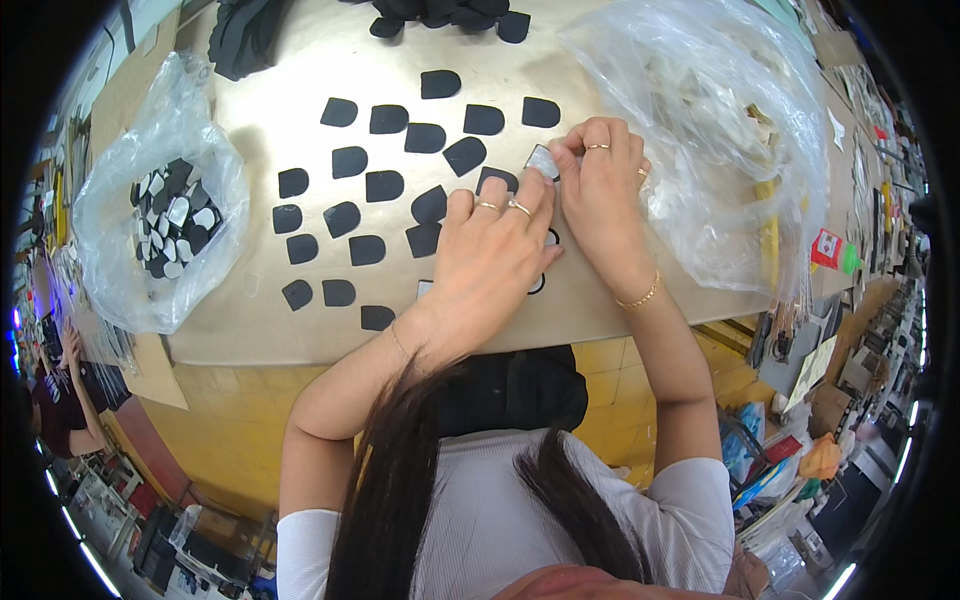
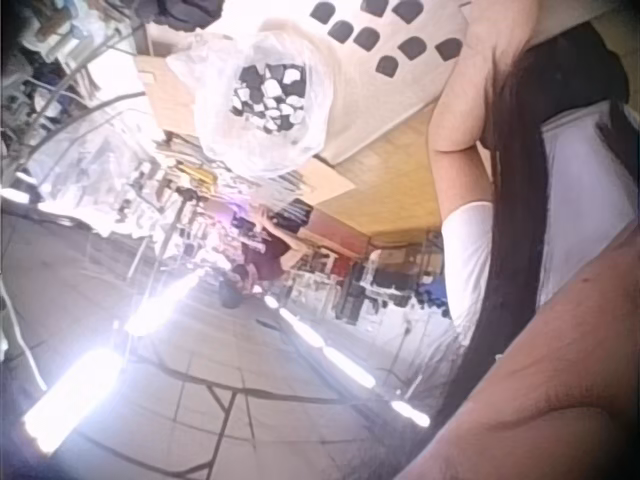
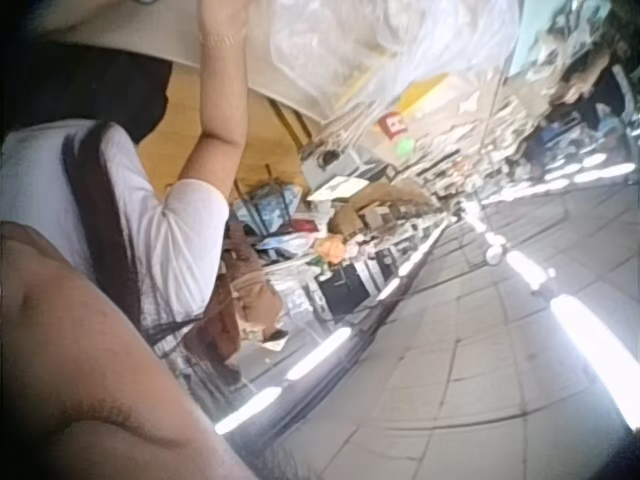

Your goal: The person repeatedly picks up small black and white D-shaped pieces from a table and joins them together by hand. The person arranges the joined pieces on the table and continues the process with additional pieces from nearby piles.

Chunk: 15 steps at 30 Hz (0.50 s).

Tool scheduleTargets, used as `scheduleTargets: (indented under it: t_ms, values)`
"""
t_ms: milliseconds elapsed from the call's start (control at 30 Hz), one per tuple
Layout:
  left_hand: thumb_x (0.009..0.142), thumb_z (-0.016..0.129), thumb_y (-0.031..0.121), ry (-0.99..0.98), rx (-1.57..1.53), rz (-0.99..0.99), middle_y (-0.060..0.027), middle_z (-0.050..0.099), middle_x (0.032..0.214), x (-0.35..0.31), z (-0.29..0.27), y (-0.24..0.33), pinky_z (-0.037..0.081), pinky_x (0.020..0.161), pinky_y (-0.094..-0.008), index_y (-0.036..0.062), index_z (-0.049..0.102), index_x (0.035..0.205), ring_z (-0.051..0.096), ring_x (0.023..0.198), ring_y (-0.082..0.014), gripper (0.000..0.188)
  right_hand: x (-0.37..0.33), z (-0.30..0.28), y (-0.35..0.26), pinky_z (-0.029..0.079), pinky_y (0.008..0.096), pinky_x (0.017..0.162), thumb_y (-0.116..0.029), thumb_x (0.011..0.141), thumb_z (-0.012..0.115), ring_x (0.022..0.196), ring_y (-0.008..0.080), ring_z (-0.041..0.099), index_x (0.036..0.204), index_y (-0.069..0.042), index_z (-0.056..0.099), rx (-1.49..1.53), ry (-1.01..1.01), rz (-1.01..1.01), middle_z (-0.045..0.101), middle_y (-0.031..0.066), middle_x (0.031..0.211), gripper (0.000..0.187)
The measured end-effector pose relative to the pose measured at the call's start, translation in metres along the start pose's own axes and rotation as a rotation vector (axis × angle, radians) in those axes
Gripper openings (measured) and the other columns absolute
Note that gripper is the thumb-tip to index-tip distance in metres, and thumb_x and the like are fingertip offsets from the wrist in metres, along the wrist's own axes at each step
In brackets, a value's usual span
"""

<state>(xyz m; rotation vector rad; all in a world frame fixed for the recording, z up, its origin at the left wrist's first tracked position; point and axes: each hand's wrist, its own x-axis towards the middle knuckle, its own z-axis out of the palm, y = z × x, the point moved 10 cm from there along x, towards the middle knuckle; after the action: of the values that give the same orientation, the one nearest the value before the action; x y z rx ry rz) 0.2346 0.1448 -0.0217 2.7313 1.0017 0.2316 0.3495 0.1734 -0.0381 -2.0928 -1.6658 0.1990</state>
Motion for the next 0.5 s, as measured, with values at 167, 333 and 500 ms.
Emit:
scheduleTargets:
  t_ms: [167,333,500]
  values:
    - [0.084,0.072,0.014,0.081,-0.133,-0.005,-0.006,0.057,0.133,-0.003,-0.013,-0.016,0.041,0.086,-0.0419,0.0085,0.063,0.128,0.054,0.109,-0.0278,0.045,-0.012,-0.025,-0.007,0.043,0.042,0.091,-0.006,0.089,0.071,0.102,0.0318,0.055,0.104,-0.006,0.066,0.292,0.065,-0.075,0.058,0.009,0.108,0.016]
    - [0.081,0.07,0.007,0.05,-0.206,0.035,-0.004,0.058,0.131,-0.033,-0.02,-0.01,0.041,0.087,-0.0413,0.0091,0.064,0.126,0.055,0.108,-0.0265,0.046,-0.054,-0.026,-0.017,0.049,0.0366,0.09,-0.004,0.084,0.078,0.105,0.0269,0.059,0.096,-0.001,0.07,0.356,-0.142,-0.078,0.057,0.0103,0.112,0.014]
    - [0.085,0.073,0.014,0.024,-0.145,0.058,-0.0025,0.058,0.129,-0.051,-0.012,0.009,0.041,0.085,-0.0401,0.0101,0.066,0.123,0.055,0.105,-0.0236,0.039,-0.06,-0.018,-0.013,0.05,0.0352,0.088,-0.003,0.079,0.082,0.104,0.0256,0.058,0.093,-0.001,0.071,0.365,-0.14,-0.055,0.057,0.0091,0.111,0.018]
